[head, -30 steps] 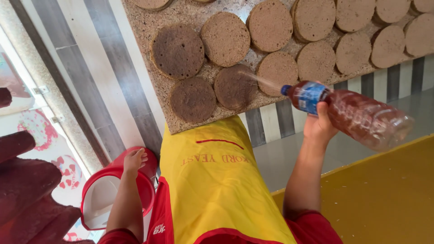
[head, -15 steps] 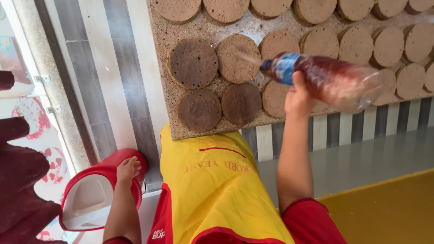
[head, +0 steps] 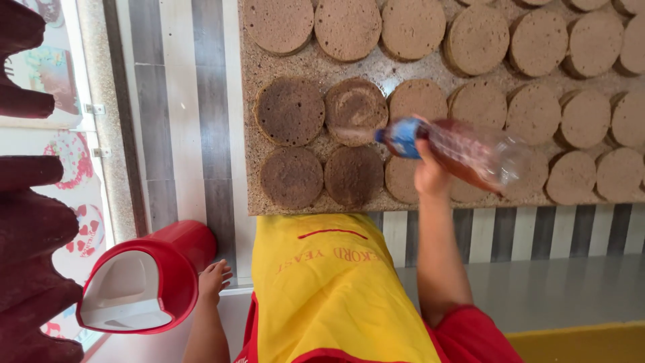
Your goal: The person pours syrup from a large plastic bottle onto round brown cake layers arranged on trays, moving from one layer to the next and wetting each top surface. They briefly pause to refill the bottle with water, then resume pouring syrup over more cake layers.
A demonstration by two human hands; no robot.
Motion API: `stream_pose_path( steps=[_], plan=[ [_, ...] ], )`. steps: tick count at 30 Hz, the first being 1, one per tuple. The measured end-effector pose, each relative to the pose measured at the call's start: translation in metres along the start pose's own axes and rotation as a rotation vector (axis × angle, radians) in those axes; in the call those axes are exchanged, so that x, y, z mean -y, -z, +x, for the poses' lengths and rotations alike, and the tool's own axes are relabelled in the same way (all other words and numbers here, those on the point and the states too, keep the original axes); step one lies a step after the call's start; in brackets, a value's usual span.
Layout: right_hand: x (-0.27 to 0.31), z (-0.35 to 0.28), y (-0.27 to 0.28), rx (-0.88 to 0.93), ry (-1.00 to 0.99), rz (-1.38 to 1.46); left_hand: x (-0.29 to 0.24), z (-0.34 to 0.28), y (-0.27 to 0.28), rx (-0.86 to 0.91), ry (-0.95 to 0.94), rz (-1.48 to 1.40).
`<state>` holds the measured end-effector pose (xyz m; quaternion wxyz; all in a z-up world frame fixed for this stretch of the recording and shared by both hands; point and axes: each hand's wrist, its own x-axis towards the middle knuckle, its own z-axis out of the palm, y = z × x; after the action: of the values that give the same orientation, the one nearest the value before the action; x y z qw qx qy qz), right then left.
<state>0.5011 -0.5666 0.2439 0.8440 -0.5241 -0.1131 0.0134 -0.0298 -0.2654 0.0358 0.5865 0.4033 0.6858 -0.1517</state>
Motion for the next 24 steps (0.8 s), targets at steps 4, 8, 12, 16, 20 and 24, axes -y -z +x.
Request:
stream_pose_path(
  steps=[4, 8, 12, 16, 20, 24],
  plan=[
    [0.000, 0.046, 0.043, -0.108, -0.031, -0.059, 0.007, -0.015, -0.009, -0.051, -0.022, -0.003],
    [-0.014, 0.055, 0.002, -0.185, -0.115, -0.022, -0.001, -0.023, -0.023, -0.045, -0.044, 0.057],
    [0.000, 0.003, 0.023, 0.062, -0.098, -0.067, -0.010, -0.021, -0.033, -0.049, -0.041, -0.003],
    [0.018, 0.038, 0.072, -0.035, -0.091, -0.113, -0.001, -0.031, -0.042, -0.087, -0.082, -0.022],
    [0.013, 0.039, 0.063, -0.150, -0.072, 0.031, 0.010, -0.023, -0.052, -0.028, -0.076, 0.058],
    [0.013, 0.037, 0.069, -0.094, -0.047, 0.056, 0.001, -0.017, -0.062, -0.015, -0.096, 0.048]
  ],
)
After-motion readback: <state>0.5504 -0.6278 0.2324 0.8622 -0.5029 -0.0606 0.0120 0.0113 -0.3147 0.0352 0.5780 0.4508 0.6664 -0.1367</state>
